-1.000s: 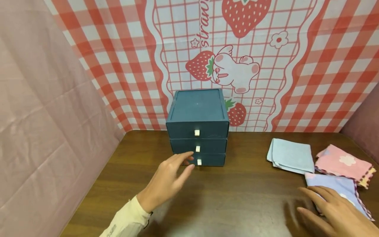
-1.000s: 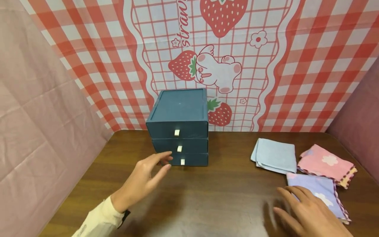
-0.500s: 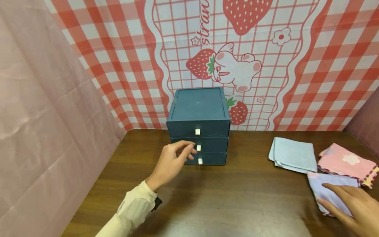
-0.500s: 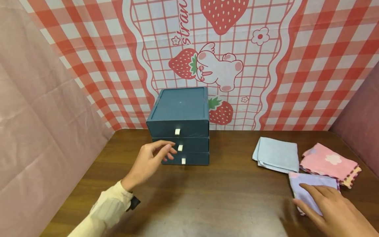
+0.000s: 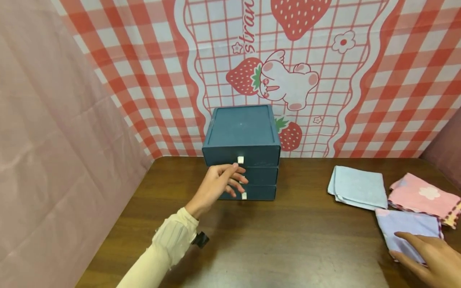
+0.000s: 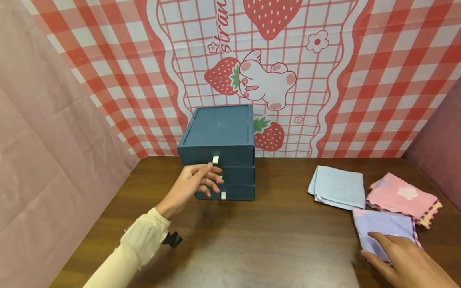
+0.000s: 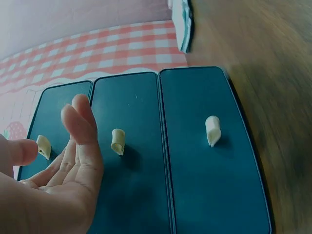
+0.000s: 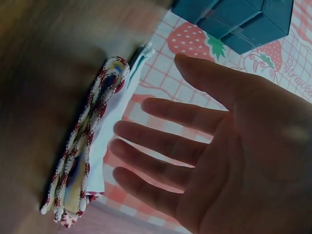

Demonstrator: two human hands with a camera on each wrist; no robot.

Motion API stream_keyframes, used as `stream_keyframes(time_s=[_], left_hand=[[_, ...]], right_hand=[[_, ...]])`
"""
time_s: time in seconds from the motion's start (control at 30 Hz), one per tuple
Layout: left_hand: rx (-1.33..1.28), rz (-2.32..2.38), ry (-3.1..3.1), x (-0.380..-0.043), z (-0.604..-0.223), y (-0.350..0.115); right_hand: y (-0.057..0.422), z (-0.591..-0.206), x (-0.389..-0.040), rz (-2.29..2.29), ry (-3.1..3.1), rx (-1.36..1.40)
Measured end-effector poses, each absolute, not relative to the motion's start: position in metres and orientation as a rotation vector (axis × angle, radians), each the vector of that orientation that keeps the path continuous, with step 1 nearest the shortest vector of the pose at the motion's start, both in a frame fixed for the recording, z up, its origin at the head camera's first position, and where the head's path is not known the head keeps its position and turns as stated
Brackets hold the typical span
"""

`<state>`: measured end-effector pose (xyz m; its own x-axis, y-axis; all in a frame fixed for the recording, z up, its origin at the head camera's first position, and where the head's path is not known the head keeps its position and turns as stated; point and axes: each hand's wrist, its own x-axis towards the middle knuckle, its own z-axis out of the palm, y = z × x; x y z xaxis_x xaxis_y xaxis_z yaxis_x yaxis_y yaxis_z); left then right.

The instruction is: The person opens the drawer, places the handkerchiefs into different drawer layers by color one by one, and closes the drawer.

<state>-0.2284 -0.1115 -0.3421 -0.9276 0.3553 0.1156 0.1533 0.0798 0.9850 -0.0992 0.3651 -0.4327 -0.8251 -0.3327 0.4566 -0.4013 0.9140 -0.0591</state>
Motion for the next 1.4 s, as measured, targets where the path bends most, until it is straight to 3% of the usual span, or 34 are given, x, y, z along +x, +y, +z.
stream_keyframes(time_s=[0.27,1.2,1.4], left_hand=[[0.586,2.051,2.042,-0.234,-0.341,-0.103],[0.372,2.094,2.186,-0.233,-0.335,-0.088],[0.384,2.043,2.233,-0.228,-0.334,-0.087]], right_hand=[[0.367,-0.435,-0.097,0.182,-2.975,0.333],[0.362,-0.44,-0.099,0.071,-2.895,0.453],[0.356,-0.439,-0.097,0.098,-2.976,0.361]])
